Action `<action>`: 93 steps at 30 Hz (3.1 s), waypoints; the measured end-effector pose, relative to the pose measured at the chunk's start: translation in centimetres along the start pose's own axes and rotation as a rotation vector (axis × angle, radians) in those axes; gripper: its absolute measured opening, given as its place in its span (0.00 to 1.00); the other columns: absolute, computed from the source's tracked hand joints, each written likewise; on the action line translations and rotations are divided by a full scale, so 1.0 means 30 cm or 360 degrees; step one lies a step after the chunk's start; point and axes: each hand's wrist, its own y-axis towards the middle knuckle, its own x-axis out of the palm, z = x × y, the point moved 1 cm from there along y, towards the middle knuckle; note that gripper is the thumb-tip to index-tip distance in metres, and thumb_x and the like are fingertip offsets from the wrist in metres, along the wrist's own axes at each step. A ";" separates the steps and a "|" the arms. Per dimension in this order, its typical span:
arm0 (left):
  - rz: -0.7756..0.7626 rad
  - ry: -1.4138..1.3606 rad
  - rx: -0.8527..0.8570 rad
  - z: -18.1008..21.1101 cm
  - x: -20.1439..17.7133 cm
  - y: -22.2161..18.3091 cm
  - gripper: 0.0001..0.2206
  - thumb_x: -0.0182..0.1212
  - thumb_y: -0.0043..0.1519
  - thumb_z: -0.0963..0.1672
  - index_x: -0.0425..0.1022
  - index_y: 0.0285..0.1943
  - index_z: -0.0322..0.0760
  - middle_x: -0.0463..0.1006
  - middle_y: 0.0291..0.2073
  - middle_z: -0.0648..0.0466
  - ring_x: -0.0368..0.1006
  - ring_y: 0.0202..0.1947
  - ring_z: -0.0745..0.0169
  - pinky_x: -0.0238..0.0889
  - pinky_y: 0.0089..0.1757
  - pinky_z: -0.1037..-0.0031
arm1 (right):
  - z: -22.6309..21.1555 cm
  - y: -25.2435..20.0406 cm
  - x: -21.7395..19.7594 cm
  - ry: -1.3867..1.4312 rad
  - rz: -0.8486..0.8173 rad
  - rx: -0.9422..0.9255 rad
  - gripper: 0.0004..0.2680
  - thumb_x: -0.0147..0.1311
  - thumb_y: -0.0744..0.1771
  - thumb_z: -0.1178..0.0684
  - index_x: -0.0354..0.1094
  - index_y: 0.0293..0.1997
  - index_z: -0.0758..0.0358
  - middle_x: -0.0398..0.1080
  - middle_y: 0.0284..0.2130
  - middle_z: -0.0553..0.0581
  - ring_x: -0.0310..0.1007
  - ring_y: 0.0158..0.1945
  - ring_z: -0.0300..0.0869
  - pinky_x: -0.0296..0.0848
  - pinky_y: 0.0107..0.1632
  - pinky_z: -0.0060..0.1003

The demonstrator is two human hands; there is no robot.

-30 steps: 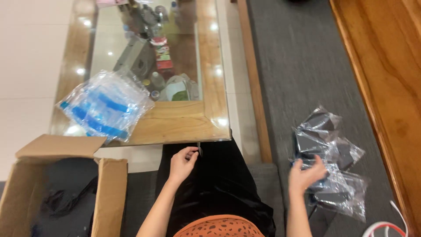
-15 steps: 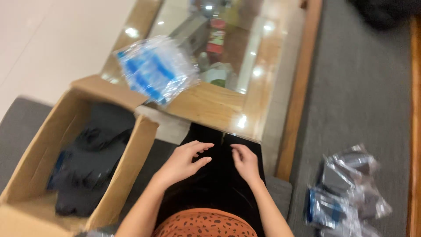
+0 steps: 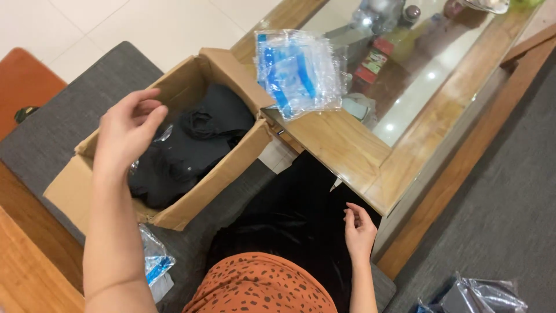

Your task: Packaging black face masks into individual plastic bags at a table

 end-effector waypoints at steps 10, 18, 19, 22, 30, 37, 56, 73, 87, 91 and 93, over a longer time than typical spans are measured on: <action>-0.0672 0.0810 -0.0091 -0.100 0.285 0.324 0.33 0.49 0.62 0.61 0.65 0.73 0.47 0.75 0.61 0.44 0.68 0.63 0.42 0.58 0.59 0.53 | 0.076 0.006 0.010 0.0165 0.0038 0.0076 0.07 0.50 0.69 0.59 0.75 0.49 0.60 0.76 0.35 0.52 0.71 0.33 0.33 0.71 0.40 0.26; -0.0368 0.1090 0.0025 -0.102 0.355 0.353 0.30 0.65 0.57 0.57 0.70 0.68 0.49 0.78 0.55 0.44 0.70 0.57 0.32 0.65 0.49 0.45 | 0.026 0.002 0.001 0.0176 0.0023 0.0094 0.07 0.50 0.69 0.58 0.75 0.48 0.62 0.75 0.35 0.51 0.70 0.32 0.33 0.72 0.39 0.28; -0.0370 0.1092 0.0024 -0.087 0.350 0.351 0.30 0.65 0.57 0.57 0.70 0.68 0.49 0.78 0.55 0.44 0.70 0.57 0.32 0.65 0.49 0.45 | 0.037 0.004 0.007 0.0176 0.0022 0.0097 0.07 0.50 0.69 0.58 0.75 0.48 0.62 0.75 0.35 0.51 0.70 0.32 0.33 0.72 0.39 0.28; -0.0406 0.0954 -0.0069 -0.049 0.333 0.341 0.39 0.63 0.56 0.59 0.58 0.76 0.50 0.73 0.61 0.41 0.67 0.60 0.28 0.62 0.53 0.44 | 0.042 0.005 0.005 0.0197 0.0031 0.0057 0.07 0.51 0.69 0.57 0.75 0.49 0.61 0.74 0.33 0.50 0.68 0.31 0.32 0.70 0.38 0.25; -0.0482 -0.0083 -0.0541 -0.074 0.341 0.392 0.37 0.74 0.51 0.45 0.65 0.72 0.47 0.69 0.66 0.50 0.65 0.66 0.54 0.64 0.57 0.64 | 0.029 0.004 0.002 0.0163 0.0036 0.0138 0.08 0.49 0.69 0.58 0.75 0.48 0.62 0.76 0.34 0.51 0.71 0.33 0.33 0.72 0.40 0.27; -0.0595 -0.0468 -0.0857 -0.082 0.251 0.411 0.43 0.72 0.53 0.46 0.52 0.78 0.35 0.66 0.71 0.46 0.67 0.67 0.55 0.66 0.60 0.67 | -0.015 -0.005 -0.006 0.0157 0.0018 0.0194 0.08 0.49 0.70 0.58 0.75 0.49 0.62 0.77 0.36 0.52 0.71 0.34 0.34 0.71 0.39 0.29; -0.0006 -0.1089 0.0770 -0.068 0.154 0.335 0.16 0.65 0.65 0.37 0.70 0.61 0.36 0.77 0.56 0.54 0.72 0.56 0.62 0.68 0.60 0.71 | 0.015 0.000 0.002 0.0227 0.0021 0.0149 0.07 0.50 0.69 0.58 0.75 0.49 0.63 0.75 0.34 0.52 0.70 0.32 0.33 0.71 0.38 0.27; -0.0754 -0.0802 0.1607 0.208 1.082 -0.141 0.17 0.71 0.57 0.41 0.78 0.55 0.40 0.81 0.44 0.46 0.77 0.49 0.37 0.66 0.53 0.48 | -0.386 0.141 -0.042 0.0259 0.0150 -0.0714 0.30 0.61 0.64 0.63 0.45 0.73 0.66 0.61 0.59 0.66 0.60 0.64 0.50 0.59 0.66 0.52; -0.0680 -0.0020 0.1789 0.302 1.228 -0.241 0.32 0.63 0.63 0.41 0.54 0.76 0.46 0.68 0.59 0.50 0.59 0.68 0.50 0.30 0.71 0.39 | -0.091 0.269 -0.027 0.0760 0.0247 -0.0394 0.17 0.50 0.69 0.60 0.54 0.65 0.60 0.66 0.52 0.61 0.68 0.53 0.44 0.67 0.60 0.48; -0.0654 0.0134 0.1763 0.241 1.303 -0.222 0.28 0.63 0.62 0.42 0.56 0.71 0.44 0.66 0.57 0.50 0.58 0.67 0.49 0.30 0.69 0.33 | 0.009 0.311 -0.003 0.0613 0.0237 -0.0321 0.15 0.47 0.68 0.60 0.55 0.63 0.61 0.66 0.52 0.61 0.68 0.53 0.46 0.66 0.60 0.50; -0.0606 0.0106 0.1818 0.238 1.288 -0.228 0.23 0.60 0.63 0.42 0.60 0.67 0.44 0.67 0.50 0.52 0.62 0.62 0.53 0.34 0.69 0.37 | 0.010 0.289 0.004 0.0653 0.0271 -0.0291 0.15 0.45 0.68 0.60 0.56 0.63 0.60 0.66 0.51 0.61 0.68 0.52 0.46 0.66 0.58 0.50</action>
